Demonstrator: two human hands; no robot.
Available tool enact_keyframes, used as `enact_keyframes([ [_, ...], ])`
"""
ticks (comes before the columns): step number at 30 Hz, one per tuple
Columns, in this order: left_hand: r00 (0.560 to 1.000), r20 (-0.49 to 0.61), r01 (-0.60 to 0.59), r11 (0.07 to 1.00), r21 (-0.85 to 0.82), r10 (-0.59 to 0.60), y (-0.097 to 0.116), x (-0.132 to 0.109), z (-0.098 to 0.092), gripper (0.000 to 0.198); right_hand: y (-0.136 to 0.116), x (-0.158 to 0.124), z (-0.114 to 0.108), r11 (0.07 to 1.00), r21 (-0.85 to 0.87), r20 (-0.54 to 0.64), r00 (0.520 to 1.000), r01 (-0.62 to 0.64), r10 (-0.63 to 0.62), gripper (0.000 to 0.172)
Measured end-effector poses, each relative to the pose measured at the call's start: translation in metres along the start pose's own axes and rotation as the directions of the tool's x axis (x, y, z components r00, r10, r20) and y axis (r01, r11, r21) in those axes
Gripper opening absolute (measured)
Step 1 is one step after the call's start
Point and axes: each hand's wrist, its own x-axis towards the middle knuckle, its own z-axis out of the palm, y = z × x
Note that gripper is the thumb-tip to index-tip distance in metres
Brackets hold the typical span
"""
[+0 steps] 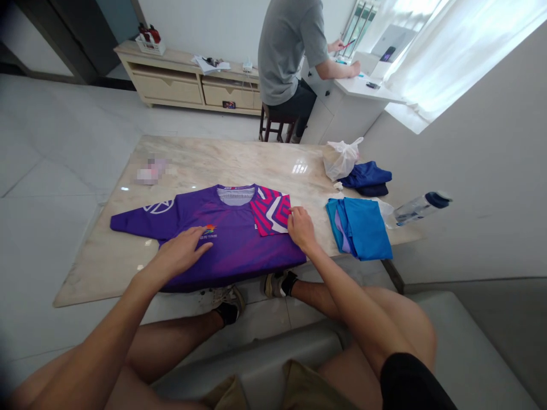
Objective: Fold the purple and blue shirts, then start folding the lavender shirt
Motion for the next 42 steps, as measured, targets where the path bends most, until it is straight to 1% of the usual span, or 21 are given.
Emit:
enact_keyframes([
  [2,0.99,-0.121,0.071,0.997,-0.03,-0.074,-0.025,0.006,-0.007,0.051,0.021,-0.011,0.003,0.994,-0.069,-0.06,0.995,-0.081,0.077,0.027],
  [3,0.974,-0.181,0.127,0.991,-0.042,-0.133,-0.04,0.008,-0.011,0.047,0.03,-0.015,0.005,0.985,-0.108,-0.082,0.988,-0.136,0.128,0.026],
  [6,0.894,-0.321,0.3,0.95,-0.088,-0.312,-0.084,0.012,-0.019,0.037,0.049,-0.023,0.015,0.946,-0.187,-0.126,0.962,-0.265,0.244,0.027],
  [8,0.835,-0.367,0.393,0.911,-0.123,-0.41,-0.11,0.01,-0.022,0.036,0.055,-0.024,0.02,0.938,-0.221,-0.136,0.961,-0.268,0.242,0.027],
  [11,0.754,-0.357,0.522,0.832,-0.185,-0.552,-0.137,0.006,-0.019,0.047,0.06,-0.023,0.024,0.934,-0.271,-0.114,0.971,-0.232,0.208,0.028],
  [13,0.711,-0.308,0.59,0.775,-0.227,-0.632,-0.146,0.004,-0.016,0.056,0.061,-0.022,0.023,0.931,-0.287,-0.095,0.974,-0.224,0.205,0.028],
  [15,0.682,-0.263,0.63,0.731,-0.263,-0.683,-0.15,0.003,-0.012,0.06,0.061,-0.022,0.022,0.928,-0.298,-0.087,0.974,-0.226,0.209,0.027],
  [18,0.665,-0.232,0.652,0.704,-0.282,-0.71,-0.153,0.002,-0.008,0.057,0.058,-0.022,0.021,0.918,-0.321,-0.091,0.972,-0.233,0.215,0.028],
  [22,0.665,-0.23,0.652,0.703,-0.285,-0.71,-0.156,0.0,-0.006,0.04,0.052,-0.021,0.019,0.91,-0.335,-0.083,0.97,-0.243,0.228,0.03],
  [26,0.654,-0.281,0.587,0.706,-0.397,-0.702,-0.159,0.001,-0.006,0.017,0.049,-0.02,0.017,0.91,-0.327,-0.085,0.967,-0.256,0.241,0.03],
  [28,0.655,-0.304,0.542,0.71,-0.45,-0.692,-0.158,0.004,-0.007,0.012,0.049,-0.02,0.017,0.91,-0.325,-0.084,0.966,-0.257,0.243,0.03],
  [30,0.656,-0.313,0.515,0.71,-0.48,-0.687,-0.151,0.01,-0.007,0.01,0.048,-0.02,0.017,0.909,-0.326,-0.086,0.966,-0.259,0.244,0.03],
  [33,0.637,-0.368,0.418,0.705,-0.574,-0.677,-0.125,0.019,-0.008,0.01,0.045,-0.02,0.016,0.9,-0.346,-0.094,0.964,-0.266,0.249,0.031],
  [34,0.649,-0.39,0.346,0.711,-0.613,-0.653,-0.113,0.021,-0.01,0.014,0.044,-0.02,0.016,0.895,-0.356,-0.096,0.963,-0.269,0.251,0.031],
  [35,0.679,-0.405,0.252,0.713,-0.654,-0.612,-0.101,0.023,-0.013,0.019,0.043,-0.02,0.016,0.892,-0.363,-0.097,0.963,-0.271,0.253,0.032],
  [36,0.721,-0.414,0.145,0.705,-0.694,-0.556,-0.089,0.024,-0.017,0.025,0.043,-0.02,0.016,0.889,-0.367,-0.099,0.962,-0.274,0.255,0.032],
  [37,0.763,-0.419,0.042,0.684,-0.728,-0.493,-0.079,0.025,-0.021,0.033,0.043,-0.02,0.016,0.888,-0.368,-0.1,0.962,-0.274,0.256,0.032],
  [38,0.791,-0.425,-0.043,0.654,-0.755,-0.439,-0.07,0.025,-0.027,0.04,0.043,-0.02,0.016,0.889,-0.368,-0.1,0.962,-0.273,0.254,0.032],
  [39,0.803,-0.436,-0.102,0.627,-0.772,-0.406,-0.064,0.024,-0.031,0.046,0.043,-0.019,0.016,0.891,-0.364,-0.101,0.963,-0.27,0.251,0.032],
  [40,0.803,-0.447,-0.129,0.618,-0.776,-0.394,-0.06,0.023,-0.035,0.048,0.043,-0.019,0.017,0.894,-0.359,-0.104,0.964,-0.267,0.246,0.032],
  [42,0.798,-0.451,-0.088,0.663,-0.743,-0.399,-0.059,0.019,-0.038,0.041,0.043,-0.019,0.017,0.902,-0.343,-0.114,0.965,-0.263,0.238,0.032],
])
